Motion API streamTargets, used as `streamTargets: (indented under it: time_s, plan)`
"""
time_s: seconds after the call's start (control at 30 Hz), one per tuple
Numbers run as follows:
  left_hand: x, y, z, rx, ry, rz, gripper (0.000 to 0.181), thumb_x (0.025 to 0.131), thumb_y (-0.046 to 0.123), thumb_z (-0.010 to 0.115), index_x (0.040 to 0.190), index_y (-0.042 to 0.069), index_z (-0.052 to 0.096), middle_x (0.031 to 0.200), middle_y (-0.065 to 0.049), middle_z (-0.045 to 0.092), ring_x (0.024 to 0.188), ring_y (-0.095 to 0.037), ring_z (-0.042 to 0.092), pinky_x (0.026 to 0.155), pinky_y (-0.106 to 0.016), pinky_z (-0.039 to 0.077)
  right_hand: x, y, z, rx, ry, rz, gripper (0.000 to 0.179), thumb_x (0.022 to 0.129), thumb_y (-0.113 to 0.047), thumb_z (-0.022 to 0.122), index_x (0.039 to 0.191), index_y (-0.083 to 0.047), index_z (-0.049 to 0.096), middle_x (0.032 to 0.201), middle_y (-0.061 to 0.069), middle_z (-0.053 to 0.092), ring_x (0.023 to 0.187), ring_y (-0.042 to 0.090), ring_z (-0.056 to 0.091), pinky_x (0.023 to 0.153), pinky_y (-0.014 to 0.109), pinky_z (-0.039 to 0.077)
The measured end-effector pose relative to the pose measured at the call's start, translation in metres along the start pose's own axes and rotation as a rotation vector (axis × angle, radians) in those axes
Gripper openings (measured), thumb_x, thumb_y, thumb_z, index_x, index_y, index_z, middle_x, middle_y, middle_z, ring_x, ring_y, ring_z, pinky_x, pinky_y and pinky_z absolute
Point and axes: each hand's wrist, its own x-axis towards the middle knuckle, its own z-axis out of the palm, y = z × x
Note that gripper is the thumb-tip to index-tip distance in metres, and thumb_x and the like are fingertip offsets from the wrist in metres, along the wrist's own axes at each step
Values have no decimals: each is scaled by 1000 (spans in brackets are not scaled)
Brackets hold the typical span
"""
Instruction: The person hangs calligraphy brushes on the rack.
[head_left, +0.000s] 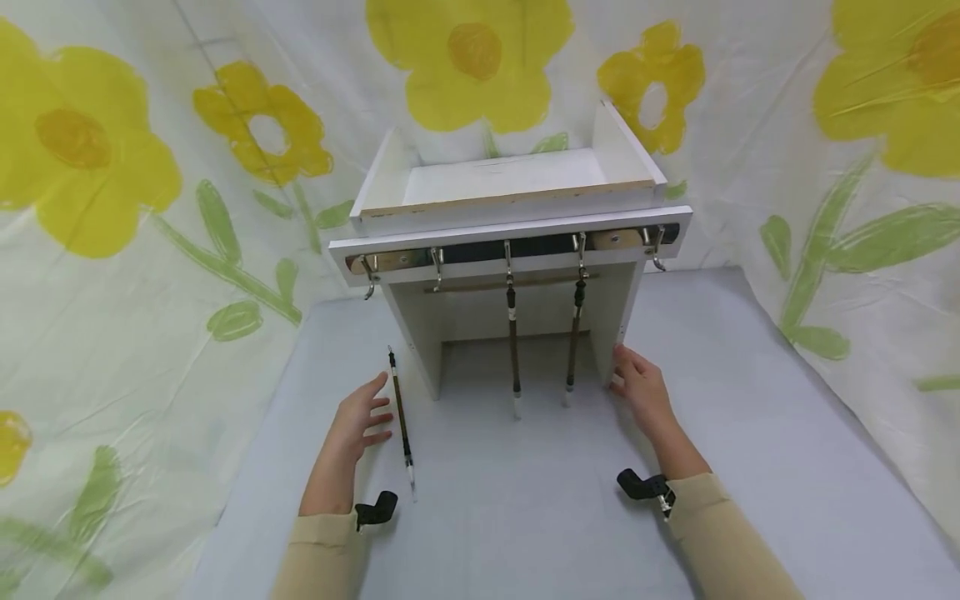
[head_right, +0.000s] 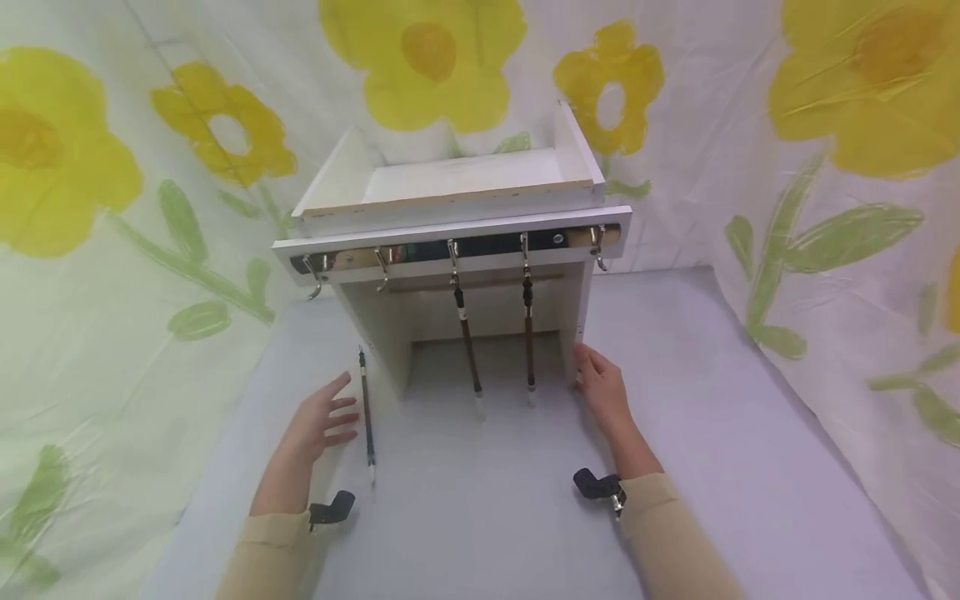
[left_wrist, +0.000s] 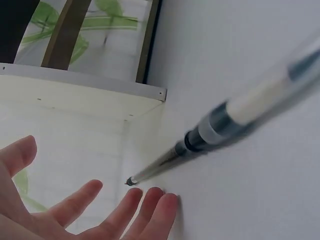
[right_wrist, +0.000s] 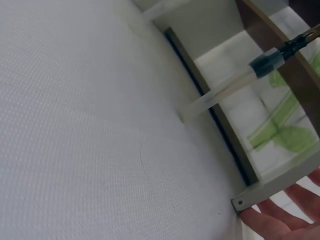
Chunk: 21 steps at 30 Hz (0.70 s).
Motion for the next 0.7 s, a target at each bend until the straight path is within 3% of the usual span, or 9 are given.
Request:
streamTargets:
  time_s: [0.2,0.5,0.7]
  plan:
    - [4,-6,2,51,28,35,80,94,58,64,156,13,38,152,-23,43,129,-40,52,95,-45,55,2,1,-1,19,-4,7,75,103,-56,45,156,-4,35,164,14,30,147,35,36,111,48,41]
    - [5,-10,16,219,89,84,72,91,36,76,152,13,44,150,-23,44,128,-40,53,88,-40,59,0,-2,0,23,-8,14,75,104,-56,43,156,-2,33,165,15,28,147,36,36,111,48,41]
    - [8,-15,22,297,111,98,72,85,23,83,147,8,49,151,-23,44,104,-33,68,90,-41,58,-4,-9,0,28,-16,16,74,104,-54,44,156,-1,34,164,17,28,147,37,36,111,48,40]
